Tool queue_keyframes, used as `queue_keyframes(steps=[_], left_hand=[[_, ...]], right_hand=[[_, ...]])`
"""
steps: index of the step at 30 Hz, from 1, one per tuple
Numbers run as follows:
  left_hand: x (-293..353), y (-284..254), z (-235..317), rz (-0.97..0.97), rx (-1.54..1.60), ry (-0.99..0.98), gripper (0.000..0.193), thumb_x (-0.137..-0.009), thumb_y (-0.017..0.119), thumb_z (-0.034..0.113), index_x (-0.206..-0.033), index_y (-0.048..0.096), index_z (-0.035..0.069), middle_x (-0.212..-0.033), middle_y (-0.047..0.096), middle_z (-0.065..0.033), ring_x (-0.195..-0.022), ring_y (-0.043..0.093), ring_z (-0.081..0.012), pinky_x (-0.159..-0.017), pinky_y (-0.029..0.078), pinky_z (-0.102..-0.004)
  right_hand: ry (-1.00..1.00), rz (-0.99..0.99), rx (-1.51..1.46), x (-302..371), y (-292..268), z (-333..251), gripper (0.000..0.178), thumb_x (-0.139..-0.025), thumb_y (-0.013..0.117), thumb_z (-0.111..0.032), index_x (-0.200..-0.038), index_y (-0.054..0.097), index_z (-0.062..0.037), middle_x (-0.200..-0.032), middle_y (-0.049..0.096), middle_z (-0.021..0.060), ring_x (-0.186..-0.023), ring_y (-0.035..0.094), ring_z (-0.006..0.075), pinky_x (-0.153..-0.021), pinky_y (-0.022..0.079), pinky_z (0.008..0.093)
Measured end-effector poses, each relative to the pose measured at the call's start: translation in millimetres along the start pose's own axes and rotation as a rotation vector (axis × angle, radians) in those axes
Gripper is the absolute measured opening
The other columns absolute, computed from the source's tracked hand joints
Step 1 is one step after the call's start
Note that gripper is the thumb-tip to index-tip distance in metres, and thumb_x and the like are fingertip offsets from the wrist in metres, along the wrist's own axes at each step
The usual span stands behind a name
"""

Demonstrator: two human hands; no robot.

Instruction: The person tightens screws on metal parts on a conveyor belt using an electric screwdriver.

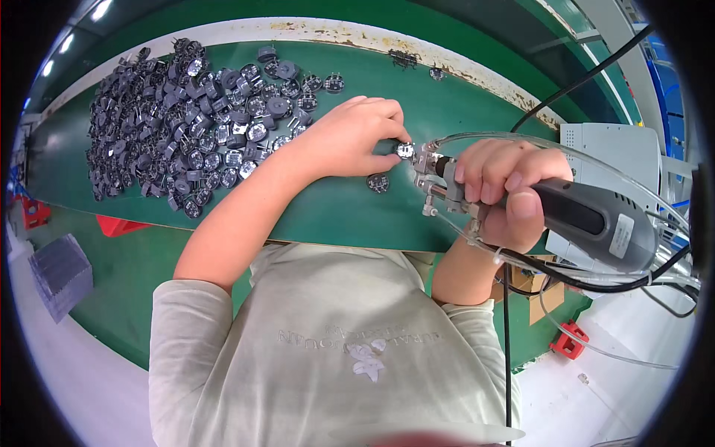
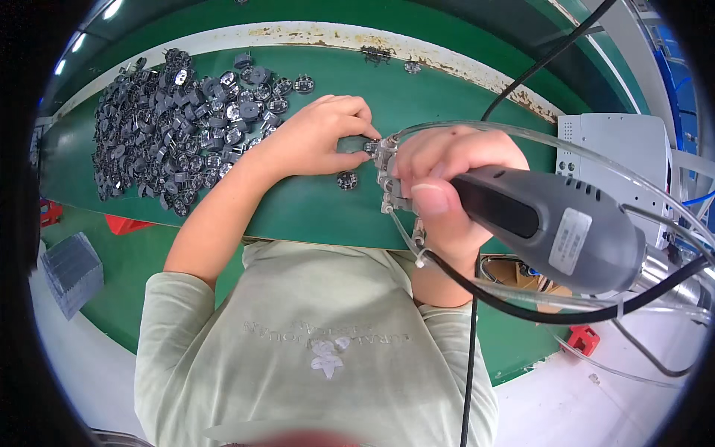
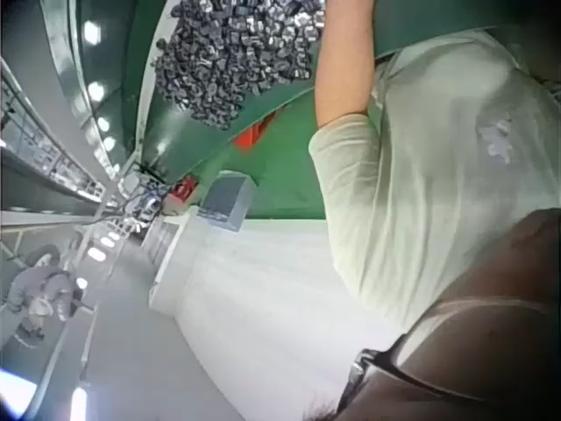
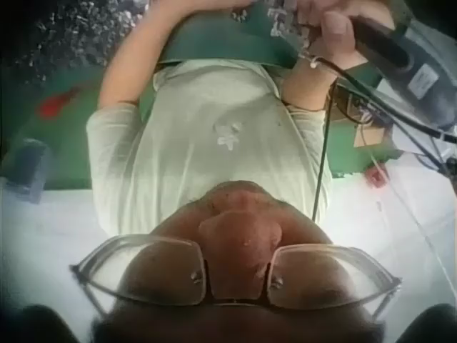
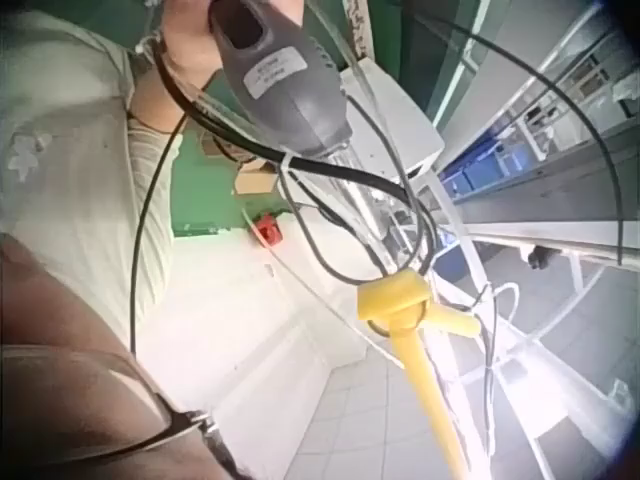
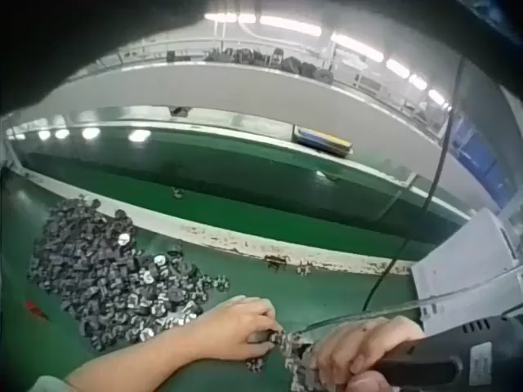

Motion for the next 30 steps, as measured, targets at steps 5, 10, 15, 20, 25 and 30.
queue_keyframes(steps=[5, 10, 15, 20, 25, 30], left_hand=[[0.4, 1.0, -2.5, 0.013, 0.015, 0.024, 0.028, -0.074, 0.075, 0.017, -0.100, 0.071, 0.007, -0.096, 0.061, -0.0062, -0.097, 0.060, -0.0247, -0.090, 0.045, -0.0370], [-0.8, -1.2, -3.1, 0.011, 0.013, 0.020, 0.027, -0.075, 0.074, 0.016, -0.099, 0.072, 0.006, -0.096, 0.061, -0.0062, -0.096, 0.060, -0.0252, -0.089, 0.045, -0.0373], [-4.3, 0.1, 3.7, -0.014, -0.039, 0.054, 0.024, -0.075, 0.073, 0.019, -0.095, 0.072, 0.006, -0.096, 0.062, -0.0069, -0.097, 0.061, -0.0252, -0.087, 0.046, -0.0383], [-4.5, -2.2, 3.5, -0.017, -0.056, 0.047, 0.021, -0.074, 0.073, 0.019, -0.092, 0.072, 0.008, -0.093, 0.062, -0.0076, -0.095, 0.062, -0.0272, -0.084, 0.047, -0.0396], [-24.6, -31.7, 3.4, -0.050, -0.217, 0.007, 0.023, -0.077, 0.070, 0.018, -0.097, 0.072, 0.006, -0.088, 0.063, -0.0131, -0.088, 0.063, -0.0317, -0.079, 0.052, -0.0417], [-95.6, -92.1, -93.4, 0.191, -0.377, -0.325, 0.037, -0.080, 0.069, 0.026, -0.113, 0.070, 0.009, -0.107, 0.063, -0.0131, -0.103, 0.061, -0.0317, -0.087, 0.049, -0.0398]], right_hand=[[0.001, -0.137, 0.122, 1.0, 3.4, 1.8, 0.022, -0.091, 0.061, -0.023, -0.091, 0.047, -0.0064, -0.066, 0.053, 0.0064, -0.052, 0.052, 0.0180, -0.056, 0.050, 0.0379], [0.013, -0.098, 0.151, -1.2, 9.3, 5.5, 0.022, -0.090, 0.063, -0.022, -0.088, 0.047, -0.0064, -0.064, 0.052, 0.0059, -0.051, 0.051, 0.0177, -0.055, 0.050, 0.0374], [0.054, -0.119, 0.286, -5.4, 19.3, 7.3, 0.024, -0.086, 0.067, -0.008, -0.077, 0.046, -0.0041, -0.061, 0.052, 0.0065, -0.051, 0.051, 0.0178, -0.053, 0.049, 0.0354], [0.126, -0.243, 0.436, -6.1, 13.7, 13.0, 0.022, -0.080, 0.071, 0.001, -0.080, 0.049, -0.0031, -0.062, 0.054, 0.0075, -0.051, 0.053, 0.0185, -0.052, 0.048, 0.0363], [-0.165, 0.089, -0.029, -0.9, -16.3, -47.3, 0.026, -0.085, 0.074, -0.014, -0.089, 0.051, -0.0030, -0.067, 0.055, 0.0072, -0.055, 0.056, 0.0190, -0.056, 0.051, 0.0337], [-0.097, 0.073, 0.048, 10.9, -13.3, -38.3, 0.025, -0.078, 0.073, 0.005, -0.089, 0.052, -0.0023, -0.068, 0.058, 0.0080, -0.057, 0.056, 0.0175, -0.056, 0.051, 0.0328]])
Point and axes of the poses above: each hand's wrist, its own x-axis away from the middle knuckle, its own y-axis out of the palm, z = x × y, the point moved 6 cm from there along -x, towards the middle knuckle
